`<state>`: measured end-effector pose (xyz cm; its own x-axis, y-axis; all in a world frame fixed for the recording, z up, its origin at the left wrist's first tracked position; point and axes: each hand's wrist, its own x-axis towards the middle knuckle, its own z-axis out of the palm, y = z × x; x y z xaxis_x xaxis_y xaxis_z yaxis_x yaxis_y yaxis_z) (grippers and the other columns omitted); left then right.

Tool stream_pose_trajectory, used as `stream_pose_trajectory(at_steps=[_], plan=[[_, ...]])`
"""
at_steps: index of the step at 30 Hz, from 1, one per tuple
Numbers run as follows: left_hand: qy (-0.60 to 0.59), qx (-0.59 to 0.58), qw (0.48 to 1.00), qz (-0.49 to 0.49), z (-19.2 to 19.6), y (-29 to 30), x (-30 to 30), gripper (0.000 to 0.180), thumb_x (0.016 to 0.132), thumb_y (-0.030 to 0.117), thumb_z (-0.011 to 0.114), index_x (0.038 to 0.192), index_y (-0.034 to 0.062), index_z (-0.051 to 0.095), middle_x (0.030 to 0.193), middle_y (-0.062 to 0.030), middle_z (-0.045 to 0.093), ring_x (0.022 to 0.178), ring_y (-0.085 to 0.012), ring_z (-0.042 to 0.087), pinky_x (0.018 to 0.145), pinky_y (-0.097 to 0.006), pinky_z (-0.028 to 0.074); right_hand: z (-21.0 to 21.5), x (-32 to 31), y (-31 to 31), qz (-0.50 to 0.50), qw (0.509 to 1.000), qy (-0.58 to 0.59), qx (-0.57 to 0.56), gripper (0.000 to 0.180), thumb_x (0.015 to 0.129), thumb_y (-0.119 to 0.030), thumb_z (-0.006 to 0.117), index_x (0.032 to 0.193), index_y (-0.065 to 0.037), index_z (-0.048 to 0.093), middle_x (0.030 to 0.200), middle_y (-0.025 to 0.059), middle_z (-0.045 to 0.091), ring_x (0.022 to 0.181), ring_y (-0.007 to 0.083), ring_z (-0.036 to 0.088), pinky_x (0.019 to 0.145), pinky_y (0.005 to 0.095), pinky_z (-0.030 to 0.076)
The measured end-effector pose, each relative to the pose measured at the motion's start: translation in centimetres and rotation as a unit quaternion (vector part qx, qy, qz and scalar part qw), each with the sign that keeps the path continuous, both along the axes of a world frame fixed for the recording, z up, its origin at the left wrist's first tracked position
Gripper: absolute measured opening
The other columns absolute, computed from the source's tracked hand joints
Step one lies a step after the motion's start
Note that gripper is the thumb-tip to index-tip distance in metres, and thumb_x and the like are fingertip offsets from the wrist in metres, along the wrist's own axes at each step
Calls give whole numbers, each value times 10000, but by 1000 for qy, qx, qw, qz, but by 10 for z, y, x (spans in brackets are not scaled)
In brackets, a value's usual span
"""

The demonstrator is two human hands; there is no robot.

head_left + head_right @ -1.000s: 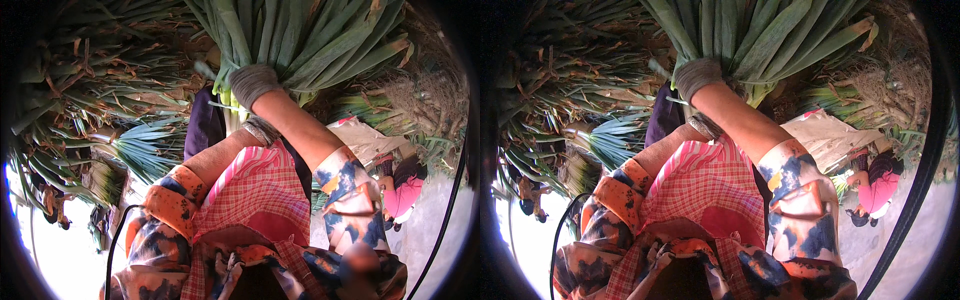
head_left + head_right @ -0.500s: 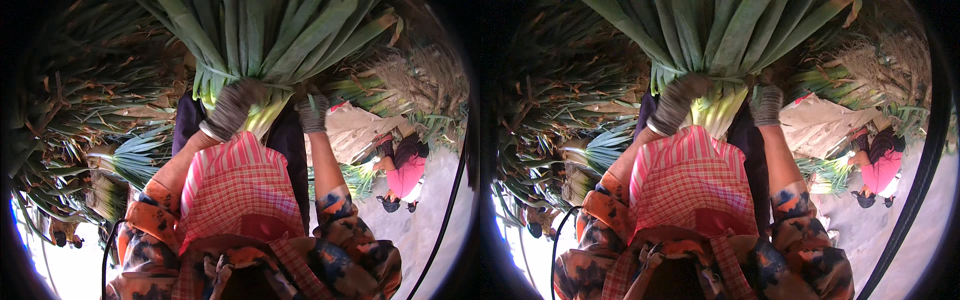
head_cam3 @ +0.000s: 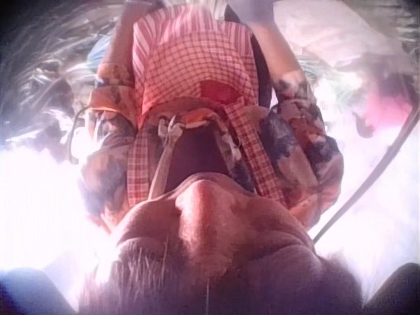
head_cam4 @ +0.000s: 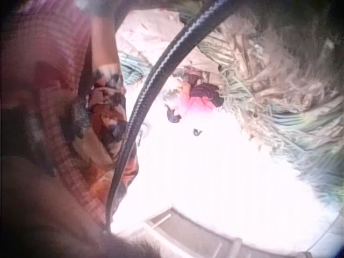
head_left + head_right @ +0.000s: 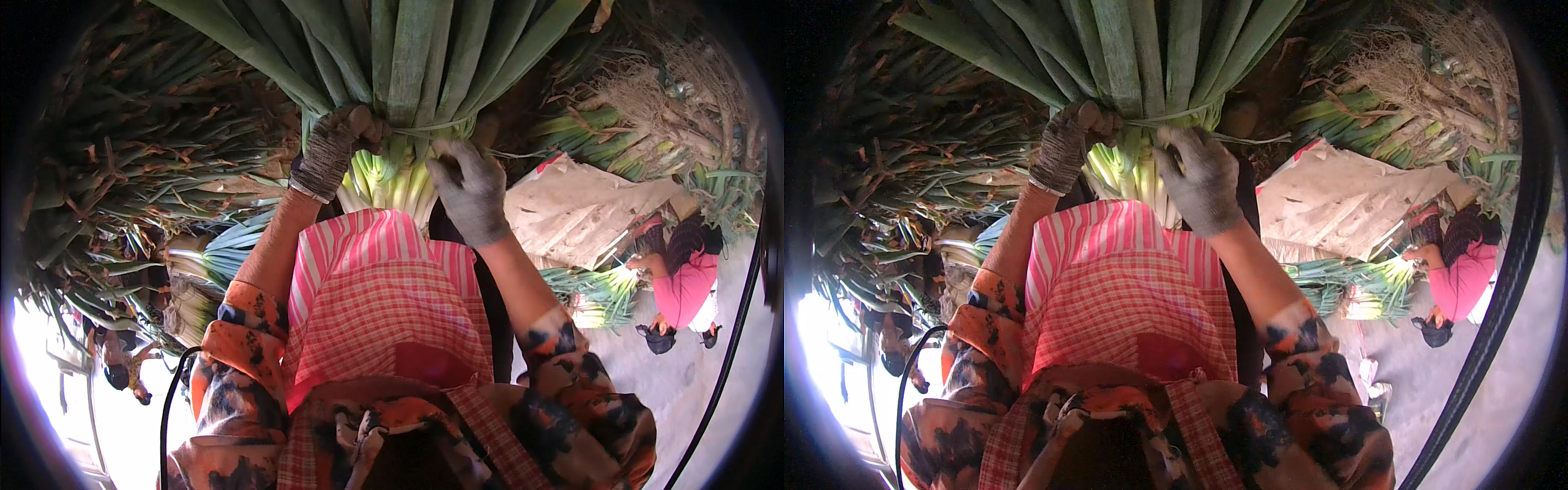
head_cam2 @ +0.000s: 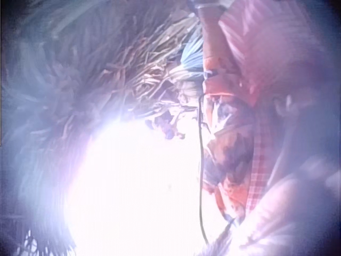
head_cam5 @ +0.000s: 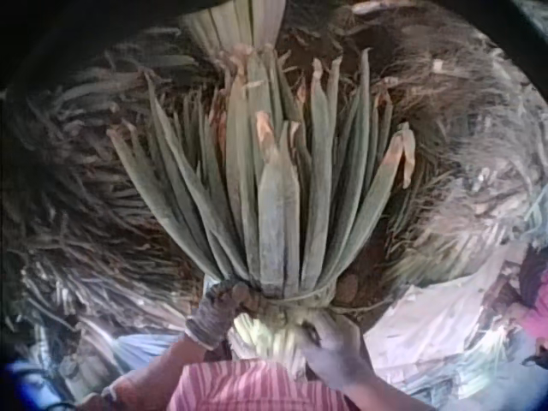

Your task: The person bundles a large cluster of leeks by hand, wrapping a green plastic strap around the white stalks and tying it securely.

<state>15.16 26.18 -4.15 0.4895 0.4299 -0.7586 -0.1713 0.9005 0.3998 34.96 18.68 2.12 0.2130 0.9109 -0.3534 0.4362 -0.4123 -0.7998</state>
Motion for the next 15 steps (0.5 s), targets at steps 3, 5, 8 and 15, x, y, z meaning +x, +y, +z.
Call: stream_pose_trajectory(at_steps=[3,5,8,15], plan=[[-15,6,999,-34,-5,5,-3,316,871,316,596,755,36,506,754,-74,519,797,-212,582,659,-319,502,-34,0,3,74,983,-167,7,178,720,-120,670,879,-80,601,843,119,617,717,293,609,628,356,494],[-40,12,999,-14,-9,7,-5,316,865,317,603,753,44,489,748,-72,504,814,-218,589,659,-322,508,-46,4,4,96,979,-173,49,183,724,-148,668,889,-98,607,856,106,615,752,297,609,651,388,490],[-27,10,999,-19,-6,11,0,329,855,328,617,744,58,465,745,-68,465,818,-238,554,646,-339,486,-45,8,6,129,974,-180,51,177,727,-166,667,883,-106,609,853,100,606,773,292,604,668,384,486],[-89,11,995,-44,-13,16,-4,328,834,330,627,727,100,419,734,-44,393,845,-244,525,654,-316,469,-51,4,-6,129,961,-236,61,164,735,-176,667,867,-103,601,830,95,602,734,292,599,641,390,488]])
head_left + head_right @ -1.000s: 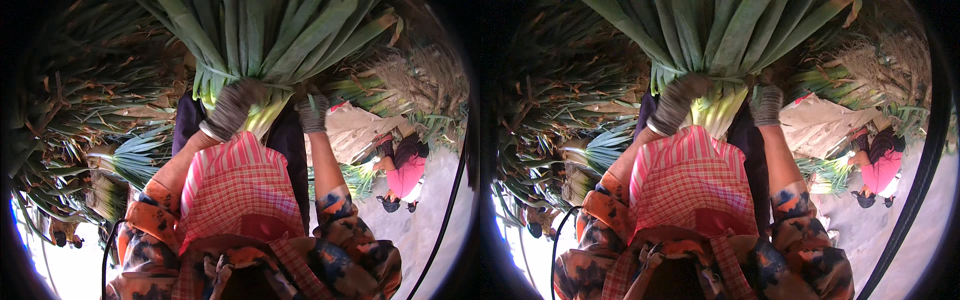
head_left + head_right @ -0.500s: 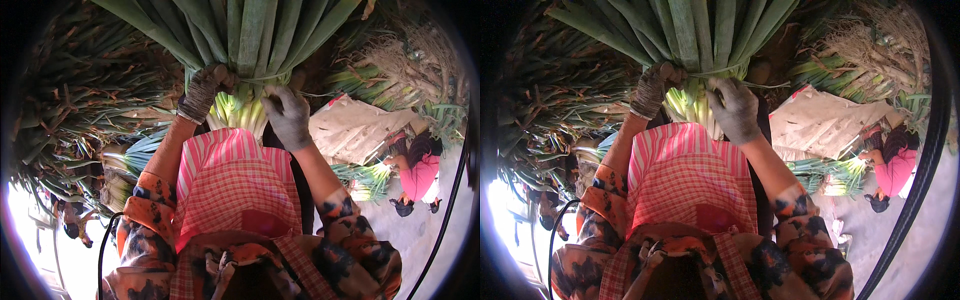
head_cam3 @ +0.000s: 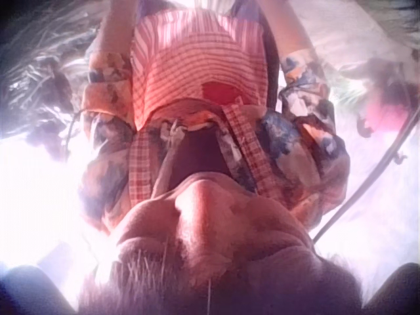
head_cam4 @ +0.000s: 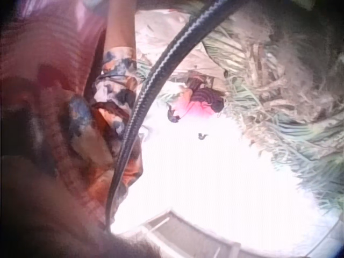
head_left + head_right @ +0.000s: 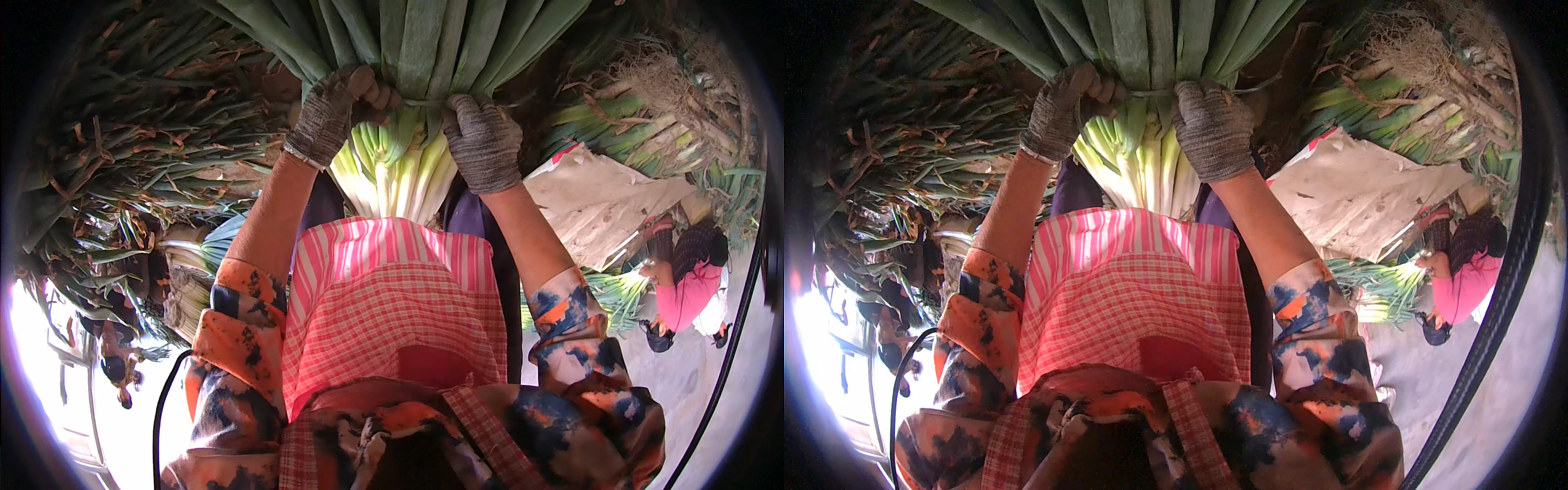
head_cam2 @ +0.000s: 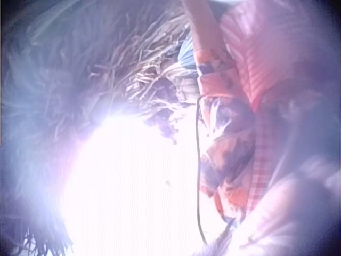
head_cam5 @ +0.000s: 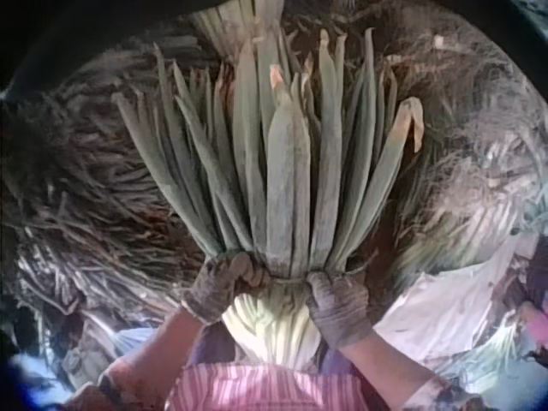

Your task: The person bundles a large cluster of leeks by hand, wrapping a green plastic strap around the white stalks and tying it securely.

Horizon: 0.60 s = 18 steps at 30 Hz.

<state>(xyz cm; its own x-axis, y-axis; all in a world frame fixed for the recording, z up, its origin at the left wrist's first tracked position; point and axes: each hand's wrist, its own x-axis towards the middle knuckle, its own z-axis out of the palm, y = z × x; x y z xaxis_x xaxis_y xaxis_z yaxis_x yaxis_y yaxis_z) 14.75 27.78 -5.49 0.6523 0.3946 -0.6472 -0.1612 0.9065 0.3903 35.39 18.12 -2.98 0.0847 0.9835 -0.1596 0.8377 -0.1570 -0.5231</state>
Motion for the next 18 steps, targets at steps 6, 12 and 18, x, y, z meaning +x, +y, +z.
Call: stream_pose_trajectory(at_steps=[6,12,18], plan=[[67,55,996,-16,-7,-7,-3,311,842,329,610,721,123,412,749,-18,385,855,-214,491,670,-311,475,-4,-8,8,-55,995,-22,76,119,734,-125,671,818,-96,592,805,87,602,670,285,603,576,367,485],[109,-16,994,16,-34,-20,-4,297,851,298,596,721,121,396,761,-23,410,865,-186,522,676,-290,491,-14,-10,-2,3,983,-107,151,200,693,-130,678,883,-115,618,832,91,606,746,285,602,640,392,480],[145,304,934,-118,-86,-37,-16,318,844,328,615,734,106,415,750,-22,414,872,-190,528,687,-284,499,-10,2,9,140,982,-126,11,221,698,-168,660,904,-99,620,846,92,623,761,306,608,642,408,483]])
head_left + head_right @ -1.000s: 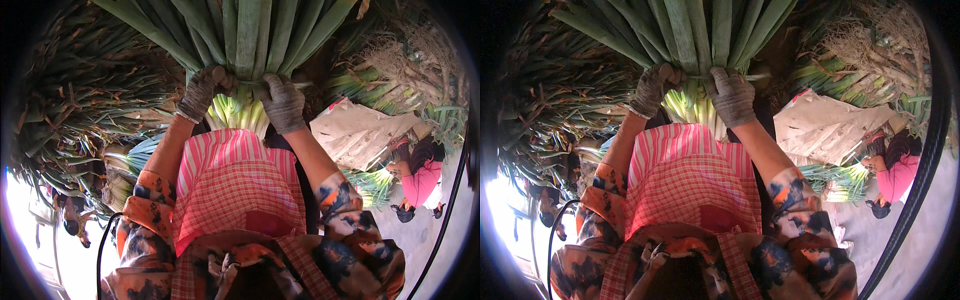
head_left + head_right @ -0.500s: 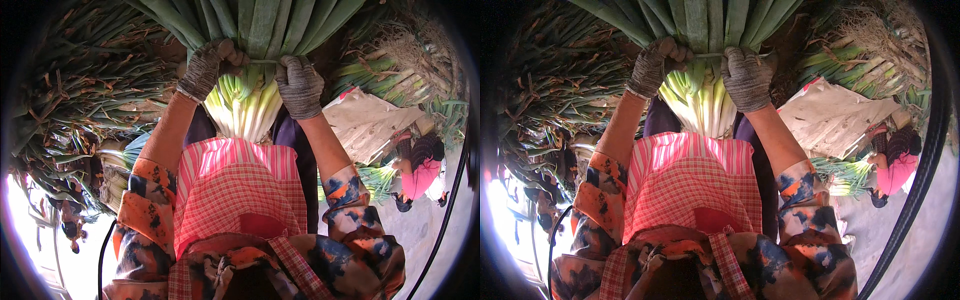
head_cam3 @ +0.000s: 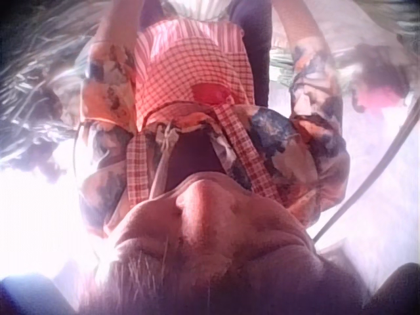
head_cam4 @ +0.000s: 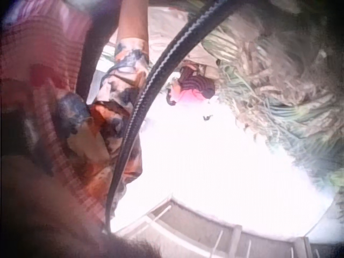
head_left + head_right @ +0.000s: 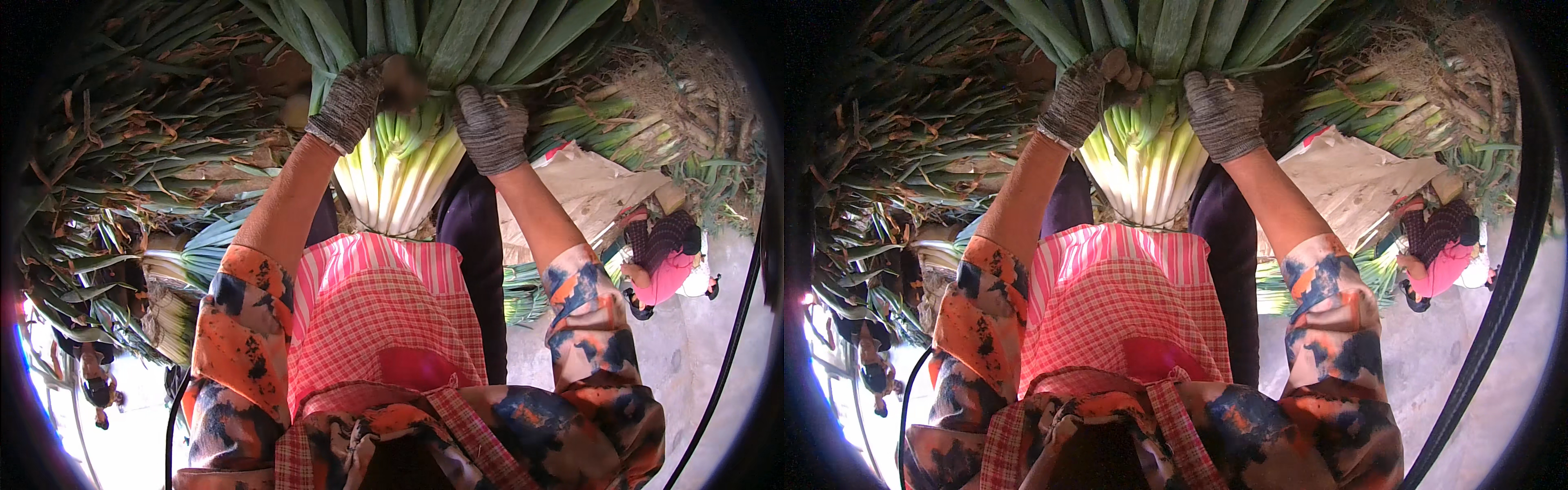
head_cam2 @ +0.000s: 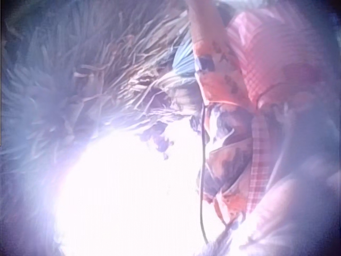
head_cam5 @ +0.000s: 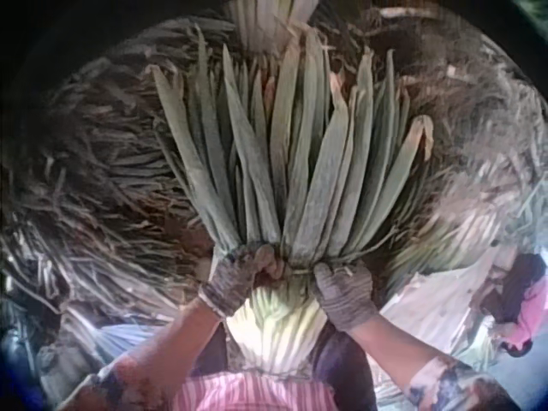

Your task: The person bundles a large cluster of leeks by hand, wrapping a green plastic strap around the white stalks and tying it securely.

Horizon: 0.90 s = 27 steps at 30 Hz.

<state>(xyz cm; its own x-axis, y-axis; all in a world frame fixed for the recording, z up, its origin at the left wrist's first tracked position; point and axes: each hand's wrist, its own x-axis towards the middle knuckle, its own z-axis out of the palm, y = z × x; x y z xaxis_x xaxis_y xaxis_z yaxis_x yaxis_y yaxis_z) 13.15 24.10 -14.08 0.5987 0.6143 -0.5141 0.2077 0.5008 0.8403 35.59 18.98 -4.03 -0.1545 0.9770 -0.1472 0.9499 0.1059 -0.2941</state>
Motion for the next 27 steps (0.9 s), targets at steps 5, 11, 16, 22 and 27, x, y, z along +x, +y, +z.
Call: stream_pose_trajectory(at_steps=[5,11,16,22,27], plan=[[-75,-132,980,127,11,-2,5,329,850,354,609,748,87,445,741,-29,444,803,-185,547,670,-294,510,11,-1,14,-88,965,108,-221,260,706,-157,629,936,-39,595,816,108,636,726,332,603,644,424,479],[-15,-110,984,138,20,-1,3,361,854,388,598,747,77,450,741,-45,477,761,-188,569,644,-293,521,20,27,32,-74,855,305,-413,444,712,-82,552,1155,-73,550,822,124,659,708,192,624,656,362,490],[-36,-114,983,141,8,-6,0,342,870,358,586,757,67,446,743,-42,468,763,-178,562,621,-282,513,20,25,25,-34,897,224,-378,524,720,-166,599,1231,-114,494,768,168,631,661,289,615,639,421,489],[-50,-238,948,206,47,5,8,295,900,315,546,785,64,442,750,-43,470,774,-174,559,643,-287,520,38,2,-13,-14,930,49,-365,778,751,-311,634,1396,-160,227,753,169,628,720,347,614,687,440,485],[20,13,998,57,24,2,-4,292,903,319,538,824,40,503,791,-72,532,814,-202,592,680,-336,521,29,13,14,-47,901,179,-392,625,736,-191,615,1310,-90,389,858,187,629,688,303,609,679,374,496]])
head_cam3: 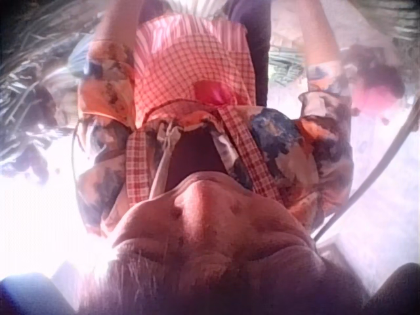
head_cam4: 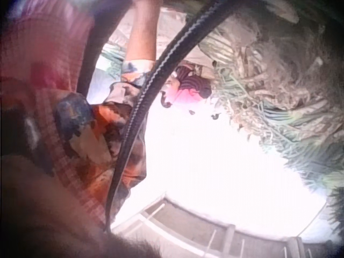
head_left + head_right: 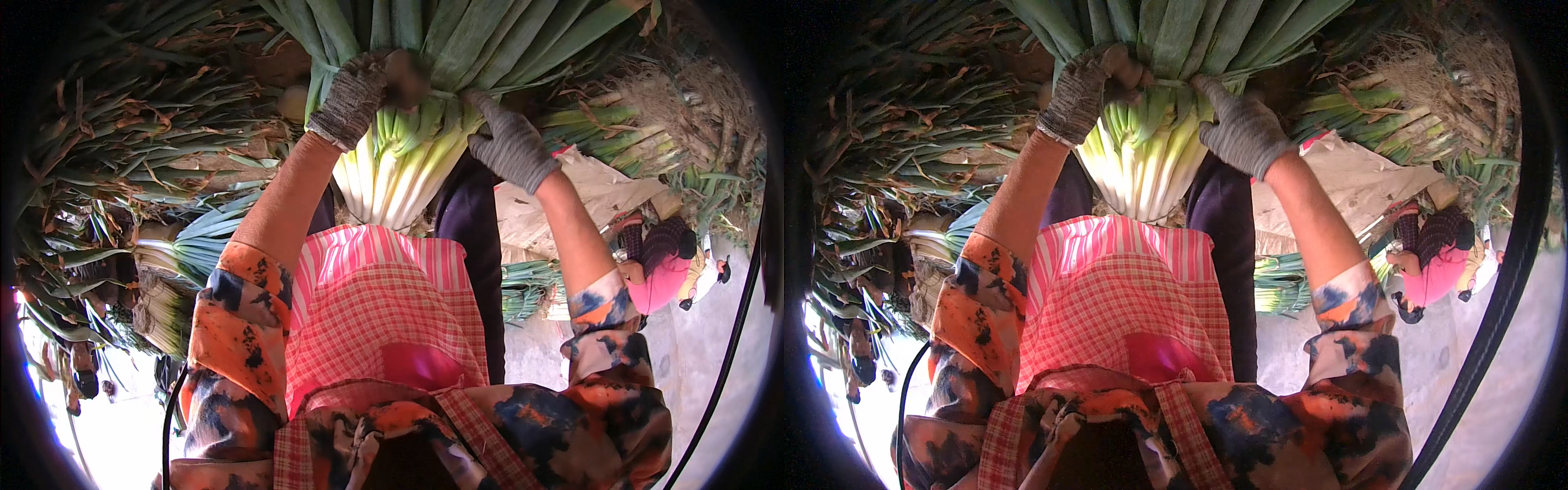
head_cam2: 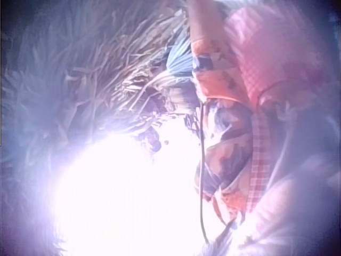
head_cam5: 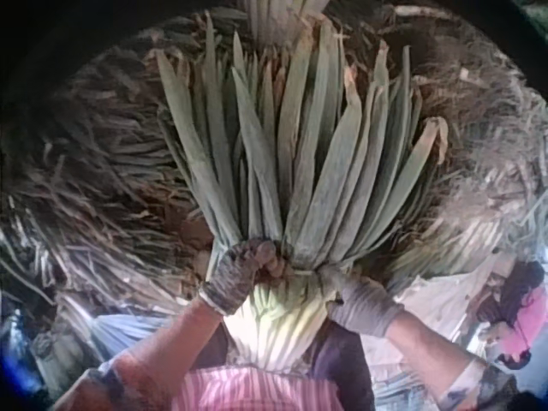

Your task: The person bundles a large cluster of leeks by hand, wrapping a green plastic strap around the white stalks and tying it securely.

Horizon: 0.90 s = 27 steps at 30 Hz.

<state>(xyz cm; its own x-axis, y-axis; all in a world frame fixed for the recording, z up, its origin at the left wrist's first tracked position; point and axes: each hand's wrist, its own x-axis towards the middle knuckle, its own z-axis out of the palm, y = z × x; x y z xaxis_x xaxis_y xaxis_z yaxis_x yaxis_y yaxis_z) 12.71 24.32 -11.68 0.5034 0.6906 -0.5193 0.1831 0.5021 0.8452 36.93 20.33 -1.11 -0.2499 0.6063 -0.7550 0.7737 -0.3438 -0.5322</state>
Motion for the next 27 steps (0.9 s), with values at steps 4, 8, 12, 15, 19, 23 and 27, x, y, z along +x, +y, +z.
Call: stream_pose_trajectory(at_steps=[4,8,12,15,19,23,27], plan=[[55,54,996,-41,3,3,0,266,895,284,547,919,20,521,847,-87,564,817,-210,601,695,-323,525,-9,10,33,-128,966,95,-201,516,697,-102,591,1199,-42,488,947,138,613,681,208,576,677,338,496],[-42,-269,947,170,49,13,12,251,888,270,568,902,22,531,812,-66,546,768,-192,586,649,-323,545,-24,-4,27,-52,995,29,-80,396,691,-126,636,1067,-37,547,880,155,624,711,253,595,695,365,490],[-158,-280,936,143,65,22,26,248,883,296,573,828,67,495,754,-42,483,744,-166,551,636,-296,523,-28,-14,4,-66,990,-70,102,285,701,-157,657,956,-47,594,876,177,632,792,309,611,693,407,483],[-196,-260,936,132,62,21,24,270,888,320,558,795,81,473,741,-35,461,732,-174,539,631,-290,511,-8,-21,17,-28,984,-132,113,245,704,-179,657,913,-63,602,915,158,638,815,311,615,687,420,477],[-148,-248,948,133,65,21,24,306,896,337,546,786,59,481,752,-50,474,762,-208,569,631,-308,517,-18,-8,10,10,930,-103,353,221,702,-222,649,884,-105,600,791,90,632,686,296,615,623,395,485],[-92,-183,969,142,33,5,16,321,897,343,545,788,48,481,732,-56,473,769,-218,578,631,-316,519,-10,-7,23,220,922,-132,289,177,719,-220,626,831,-92,581,745,89,612,697,289,606,613,387,483],[-114,-228,955,149,25,3,11,329,900,348,540,781,48,477,723,-58,471,738,-200,565,632,-301,505,-6,-9,33,130,980,10,150,135,748,-190,581,795,-65,555,710,106,586,708,279,596,601,383,466]])
